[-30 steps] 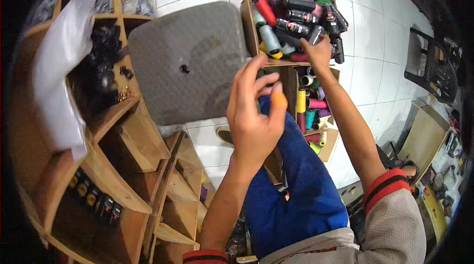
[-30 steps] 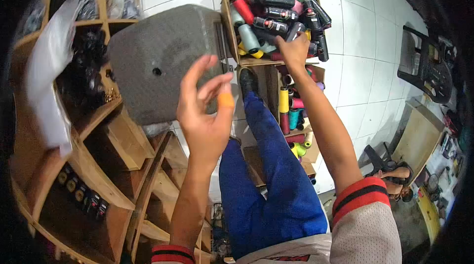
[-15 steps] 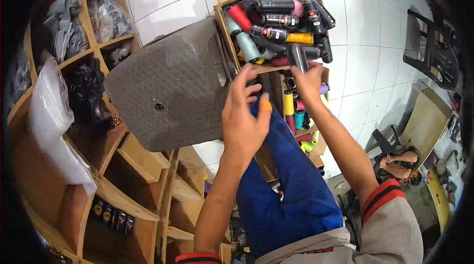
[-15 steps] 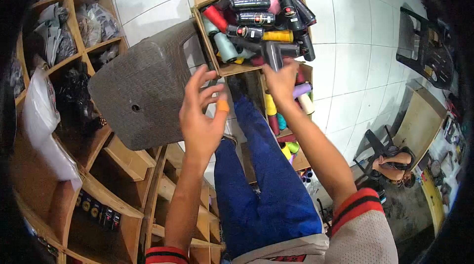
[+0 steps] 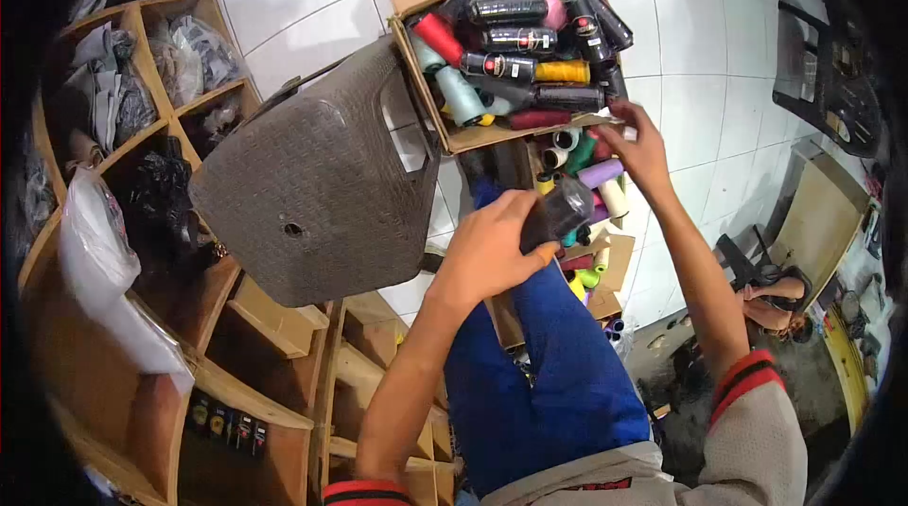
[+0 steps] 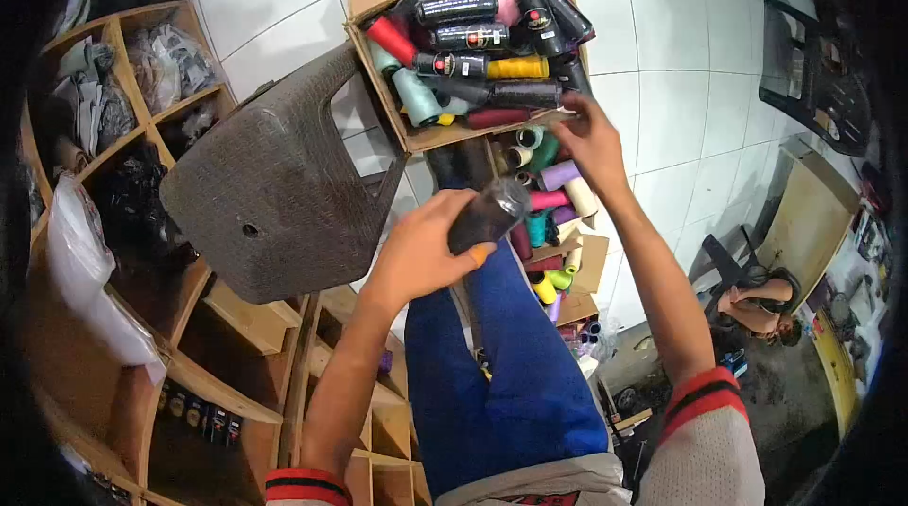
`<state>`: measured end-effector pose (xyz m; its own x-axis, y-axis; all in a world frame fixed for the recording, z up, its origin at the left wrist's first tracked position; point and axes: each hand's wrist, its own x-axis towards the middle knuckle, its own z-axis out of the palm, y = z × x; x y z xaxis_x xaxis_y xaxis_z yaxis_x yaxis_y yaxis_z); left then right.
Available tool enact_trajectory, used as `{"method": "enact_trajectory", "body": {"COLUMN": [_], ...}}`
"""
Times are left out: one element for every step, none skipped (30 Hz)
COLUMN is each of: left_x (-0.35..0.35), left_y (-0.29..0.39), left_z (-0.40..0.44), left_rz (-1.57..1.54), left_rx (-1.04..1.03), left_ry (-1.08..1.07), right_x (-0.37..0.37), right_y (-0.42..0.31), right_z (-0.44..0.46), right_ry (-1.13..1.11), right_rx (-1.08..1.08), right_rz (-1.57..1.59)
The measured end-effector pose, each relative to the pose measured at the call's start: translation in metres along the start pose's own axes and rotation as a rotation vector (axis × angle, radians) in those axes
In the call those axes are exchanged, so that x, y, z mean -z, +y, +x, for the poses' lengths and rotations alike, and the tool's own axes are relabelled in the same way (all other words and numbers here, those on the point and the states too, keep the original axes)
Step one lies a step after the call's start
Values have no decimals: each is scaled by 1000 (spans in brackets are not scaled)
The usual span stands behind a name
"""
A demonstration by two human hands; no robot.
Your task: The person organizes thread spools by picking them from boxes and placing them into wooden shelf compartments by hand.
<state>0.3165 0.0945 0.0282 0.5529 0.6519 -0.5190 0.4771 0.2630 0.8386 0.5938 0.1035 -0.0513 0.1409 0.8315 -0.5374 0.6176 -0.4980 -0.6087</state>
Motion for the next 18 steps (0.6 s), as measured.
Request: {"method": "enact_trajectory", "body": {"left_x": [3,5,5,4,5,7,10,15,21,30,32,33,33,30,28,27,27,28], "left_y": [-4,-4,-7,-12,-16,-17,-17,-16,-14,-8,-10,-12,-15,-29,-33,-36,-37,-37], "left_z": [-1,-3,-6,-10,-13,-17,-21,-25,-30,-34,-38,-42,-47,-54,-58,-60,-63,-68], "left_rz": [-114,-206,-349,-491,-632,-700,-769,-836,-905,-900,-965,-1032,-1100,-1161,-1184,-1205,-1225,-1309], "left_rx": [46,139,169,200,226,221,216,207,198,203,196,185,177,146,106,59,7,-2], "left_ry": [24,5,3,3,7,0,-5,-9,-14,-18,5,27,50,23,41,61,84,72], "right_x": [-8,-14,-22,-29,-34,-39,-41,-42,-43,-43,-42,-40,-35,-32,-28,-23,-20,-17], "right_y": [14,14,13,13,16,23,28,32,33,36,38,32,24,15,11,6,0,-23], "right_z": [18,27,32,36,42,47,51,53,55,54,52,45,34,19,6,-5,-17,-37], "right_ry": [128,126,120,115,117,116,115,97,81,88,100,110,116,119,69,22,-25,-49], "right_rx": [349,405,458,511,510,514,522,532,522,521,519,488,456,425,359,297,240,269], "right_rz": [-455,-604,-752,-900,-953,-1006,-1059,-1088,-1103,-1105,-1110,-1044,-977,-911,-766,-623,-482,-332]}}
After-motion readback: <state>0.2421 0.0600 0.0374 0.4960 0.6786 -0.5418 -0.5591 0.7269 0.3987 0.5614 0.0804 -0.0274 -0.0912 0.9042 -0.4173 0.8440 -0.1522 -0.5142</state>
